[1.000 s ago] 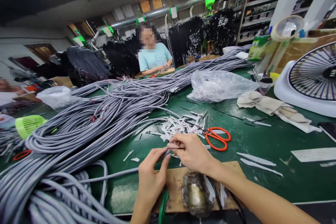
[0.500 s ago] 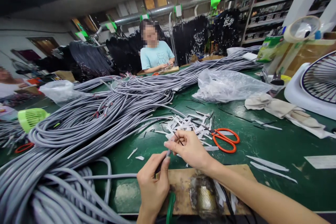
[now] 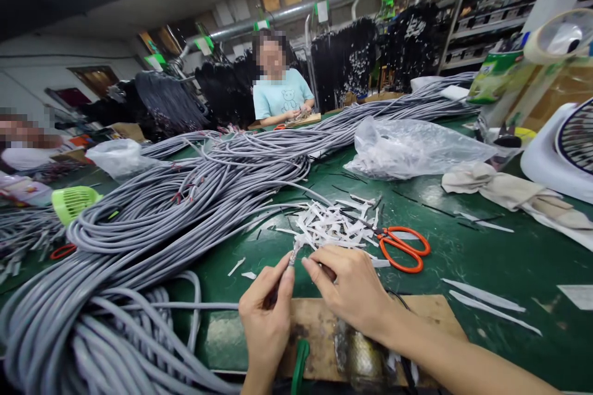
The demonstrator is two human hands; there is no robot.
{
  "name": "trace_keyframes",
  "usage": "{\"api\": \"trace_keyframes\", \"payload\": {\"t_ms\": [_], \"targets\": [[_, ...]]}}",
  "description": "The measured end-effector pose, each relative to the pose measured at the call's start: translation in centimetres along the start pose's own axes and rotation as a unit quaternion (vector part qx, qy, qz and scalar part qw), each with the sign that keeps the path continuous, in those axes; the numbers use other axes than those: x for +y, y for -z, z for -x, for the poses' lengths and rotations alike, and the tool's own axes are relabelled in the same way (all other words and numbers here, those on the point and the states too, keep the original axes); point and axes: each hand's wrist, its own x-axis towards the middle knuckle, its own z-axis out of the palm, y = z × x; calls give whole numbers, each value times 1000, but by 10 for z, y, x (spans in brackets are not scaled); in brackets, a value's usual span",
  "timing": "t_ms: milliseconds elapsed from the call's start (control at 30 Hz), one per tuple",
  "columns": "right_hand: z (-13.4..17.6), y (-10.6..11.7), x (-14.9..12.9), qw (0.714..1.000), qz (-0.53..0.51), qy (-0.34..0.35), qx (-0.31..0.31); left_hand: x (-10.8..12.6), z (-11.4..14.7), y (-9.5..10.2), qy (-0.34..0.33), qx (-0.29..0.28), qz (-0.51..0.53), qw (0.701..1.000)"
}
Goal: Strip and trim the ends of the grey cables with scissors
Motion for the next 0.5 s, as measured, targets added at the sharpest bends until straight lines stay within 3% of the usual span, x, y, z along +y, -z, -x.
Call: {"api": "trace_keyframes", "payload": {"t_ms": [367,500], "targets": [[-3,3,-3,1000,-2,3,-14,2,-1,2,-17,-49,-10,999],[0,5,-3,997,40,52,36,2,-3,3,-10,-72,-8,997]]}}
